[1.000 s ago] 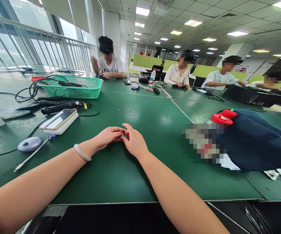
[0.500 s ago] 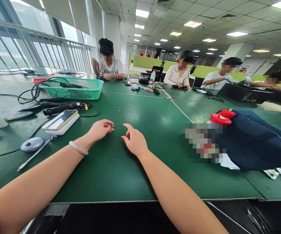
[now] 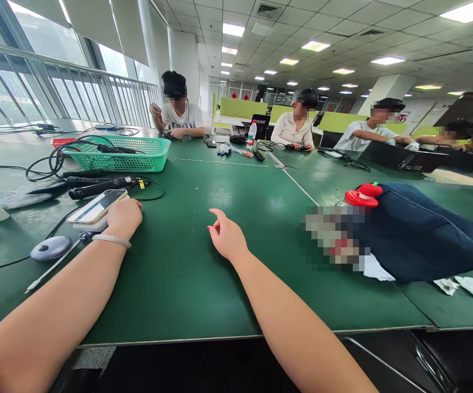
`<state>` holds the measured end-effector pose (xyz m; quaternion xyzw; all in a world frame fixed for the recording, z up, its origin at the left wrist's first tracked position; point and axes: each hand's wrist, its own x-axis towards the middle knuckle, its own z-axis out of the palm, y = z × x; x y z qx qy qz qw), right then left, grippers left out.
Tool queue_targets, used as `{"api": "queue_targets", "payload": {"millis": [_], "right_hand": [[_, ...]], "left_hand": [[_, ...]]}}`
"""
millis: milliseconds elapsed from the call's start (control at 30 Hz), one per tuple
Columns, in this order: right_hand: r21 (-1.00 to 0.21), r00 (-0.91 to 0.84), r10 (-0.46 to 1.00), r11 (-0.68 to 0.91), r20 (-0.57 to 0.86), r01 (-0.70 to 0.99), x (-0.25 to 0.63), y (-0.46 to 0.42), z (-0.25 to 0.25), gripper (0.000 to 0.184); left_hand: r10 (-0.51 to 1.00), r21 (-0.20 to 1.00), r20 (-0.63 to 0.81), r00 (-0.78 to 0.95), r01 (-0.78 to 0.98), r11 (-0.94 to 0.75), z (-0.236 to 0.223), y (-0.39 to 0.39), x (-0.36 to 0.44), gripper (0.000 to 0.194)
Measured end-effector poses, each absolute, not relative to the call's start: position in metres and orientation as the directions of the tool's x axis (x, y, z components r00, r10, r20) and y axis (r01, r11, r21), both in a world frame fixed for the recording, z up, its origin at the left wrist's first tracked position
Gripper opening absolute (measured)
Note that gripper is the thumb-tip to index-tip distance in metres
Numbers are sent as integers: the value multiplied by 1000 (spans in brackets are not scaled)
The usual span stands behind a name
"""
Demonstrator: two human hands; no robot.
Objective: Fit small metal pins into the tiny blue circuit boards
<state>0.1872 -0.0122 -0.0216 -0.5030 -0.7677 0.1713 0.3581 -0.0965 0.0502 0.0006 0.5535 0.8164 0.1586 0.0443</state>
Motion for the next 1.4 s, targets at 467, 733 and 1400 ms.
{"api": "queue_targets", "payload": {"millis": [467,733,1400], "right_hand": [[-643,-257,900,433,353,632,187,-12,-24,42],[-570,-351,897,442,269,693,185,-6,-29,34],[-473,-490,813,581,314,662,176,-10,-29,29]], "left_hand": [[947,343,166,-275,916,206,-16,64,-106,36],[984,685,54,171,711,-161,-16,45,-44,33],[981,972,-3,193,230,-43,-8,9,9,35]]}}
